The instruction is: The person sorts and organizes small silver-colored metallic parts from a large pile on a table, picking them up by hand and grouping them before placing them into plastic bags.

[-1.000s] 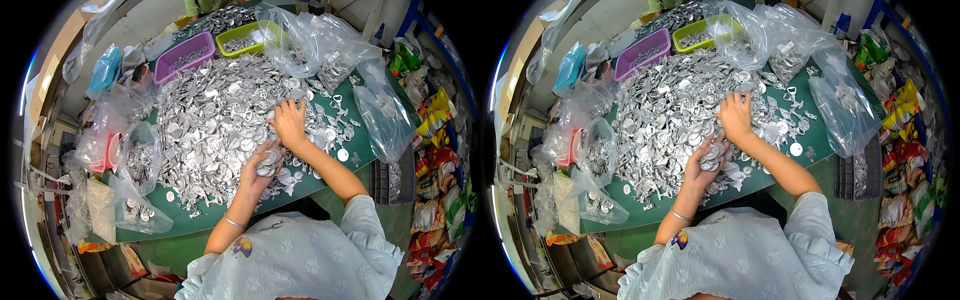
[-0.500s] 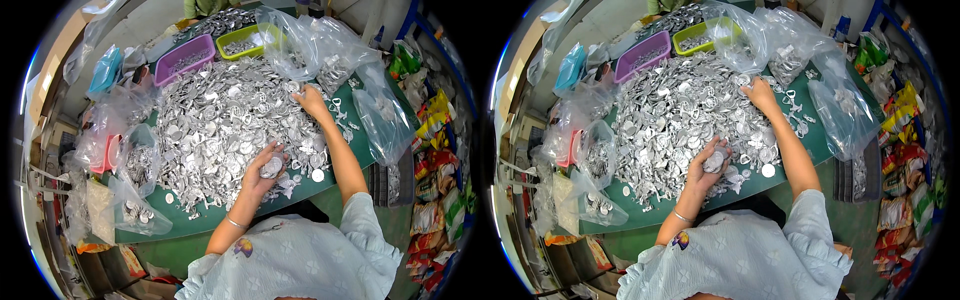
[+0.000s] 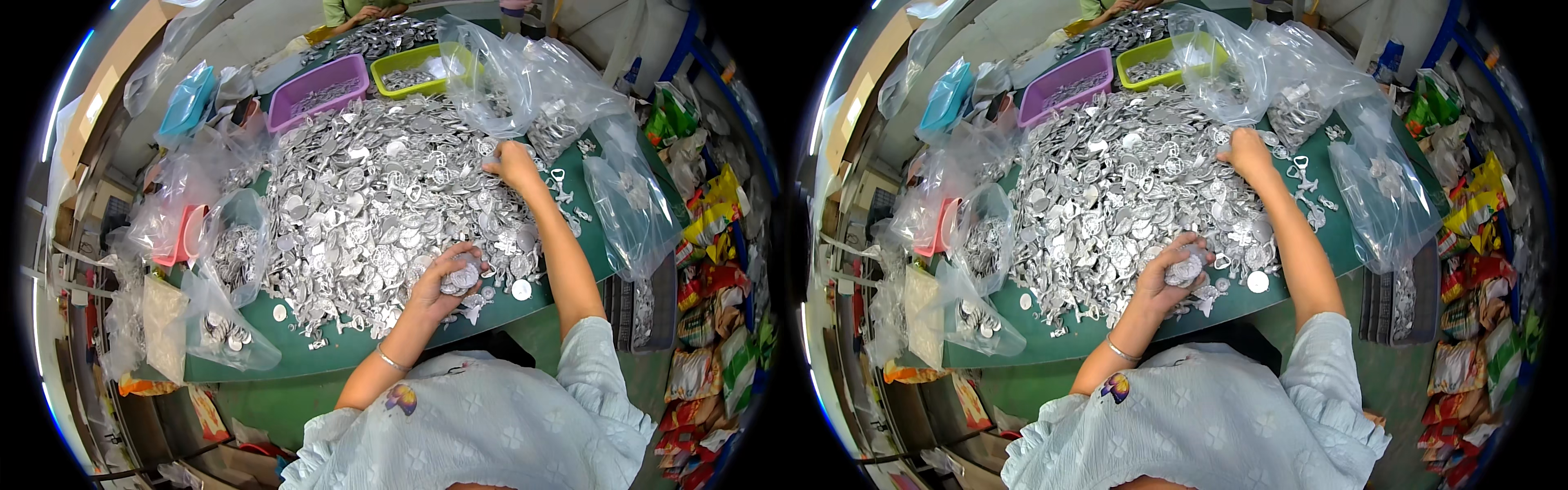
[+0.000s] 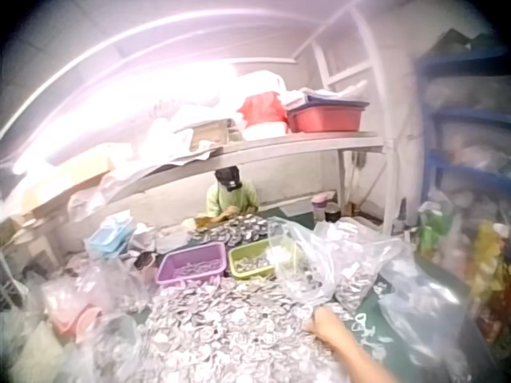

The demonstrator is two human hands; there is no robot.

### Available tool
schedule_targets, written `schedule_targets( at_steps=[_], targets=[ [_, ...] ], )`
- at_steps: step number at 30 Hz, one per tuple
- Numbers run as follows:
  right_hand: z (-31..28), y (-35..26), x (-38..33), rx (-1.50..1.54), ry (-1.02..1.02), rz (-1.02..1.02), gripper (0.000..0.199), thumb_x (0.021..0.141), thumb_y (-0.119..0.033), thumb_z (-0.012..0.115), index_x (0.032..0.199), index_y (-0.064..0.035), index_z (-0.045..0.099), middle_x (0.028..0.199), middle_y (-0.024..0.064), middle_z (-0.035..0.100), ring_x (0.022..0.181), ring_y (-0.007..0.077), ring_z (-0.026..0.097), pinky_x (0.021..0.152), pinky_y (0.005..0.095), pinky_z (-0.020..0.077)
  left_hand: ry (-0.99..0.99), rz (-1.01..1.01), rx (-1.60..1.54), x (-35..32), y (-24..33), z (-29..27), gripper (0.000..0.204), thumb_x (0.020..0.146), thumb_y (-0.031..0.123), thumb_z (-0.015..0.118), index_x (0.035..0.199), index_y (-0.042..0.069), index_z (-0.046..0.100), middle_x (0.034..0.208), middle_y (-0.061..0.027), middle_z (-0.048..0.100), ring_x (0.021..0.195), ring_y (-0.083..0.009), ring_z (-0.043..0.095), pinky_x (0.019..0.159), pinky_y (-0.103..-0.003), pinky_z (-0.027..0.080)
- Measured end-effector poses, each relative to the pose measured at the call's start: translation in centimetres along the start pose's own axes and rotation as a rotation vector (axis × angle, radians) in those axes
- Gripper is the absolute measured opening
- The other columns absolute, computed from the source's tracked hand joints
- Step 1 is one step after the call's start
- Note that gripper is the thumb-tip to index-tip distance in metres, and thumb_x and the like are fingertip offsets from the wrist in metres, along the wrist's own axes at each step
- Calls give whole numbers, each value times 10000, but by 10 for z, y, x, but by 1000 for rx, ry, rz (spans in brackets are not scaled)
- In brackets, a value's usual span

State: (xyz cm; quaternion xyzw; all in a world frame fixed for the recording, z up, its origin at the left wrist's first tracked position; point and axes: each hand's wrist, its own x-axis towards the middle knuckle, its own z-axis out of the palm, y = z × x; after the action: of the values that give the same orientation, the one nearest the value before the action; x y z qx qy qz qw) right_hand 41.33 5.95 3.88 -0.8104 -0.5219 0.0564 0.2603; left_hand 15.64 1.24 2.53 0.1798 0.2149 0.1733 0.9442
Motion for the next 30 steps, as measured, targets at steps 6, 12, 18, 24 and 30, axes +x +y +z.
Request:
schedule_targets(
  at_steps=[6,12,18,24,30],
  targets=[
    [6,-13,-14,147,242,8,327,635,-86,741,878,22,552,784,172,604,747,316,589,665,380,451,79,-20,-120,-1,0,5,330,775,174,603,1087,110,515,1095,-63,555,1072,-270,521,891,-422,399],
    [-17,-44,-61,555,341,-282,212,727,-54,667,877,12,533,707,113,570,625,189,540,586,296,445,151,6,-96,6,5,11,285,846,243,547,1097,113,509,1265,-73,496,1095,-266,510,900,-361,405],
    [-12,-67,-121,450,66,-768,135,709,9,613,842,-2,596,870,105,595,804,268,593,686,333,487,220,26,-99,10,14,21,453,859,445,508,1205,153,494,1128,-48,547,1038,-239,527,908,-398,385],
    [-13,-53,-120,775,155,-381,166,775,-31,595,932,18,618,846,114,635,758,236,603,677,314,477,26,33,-38,18,14,-5,343,810,208,564,1135,120,501,1068,-64,566,947,-225,562,793,-393,448],
    [13,16,-36,340,340,5,286,820,-228,600,981,8,602,902,141,618,869,267,584,768,391,443,-22,-14,26,21,15,-6,389,776,139,569,1153,101,482,1047,-98,551,935,-262,553,665,-327,504]
  ],
)
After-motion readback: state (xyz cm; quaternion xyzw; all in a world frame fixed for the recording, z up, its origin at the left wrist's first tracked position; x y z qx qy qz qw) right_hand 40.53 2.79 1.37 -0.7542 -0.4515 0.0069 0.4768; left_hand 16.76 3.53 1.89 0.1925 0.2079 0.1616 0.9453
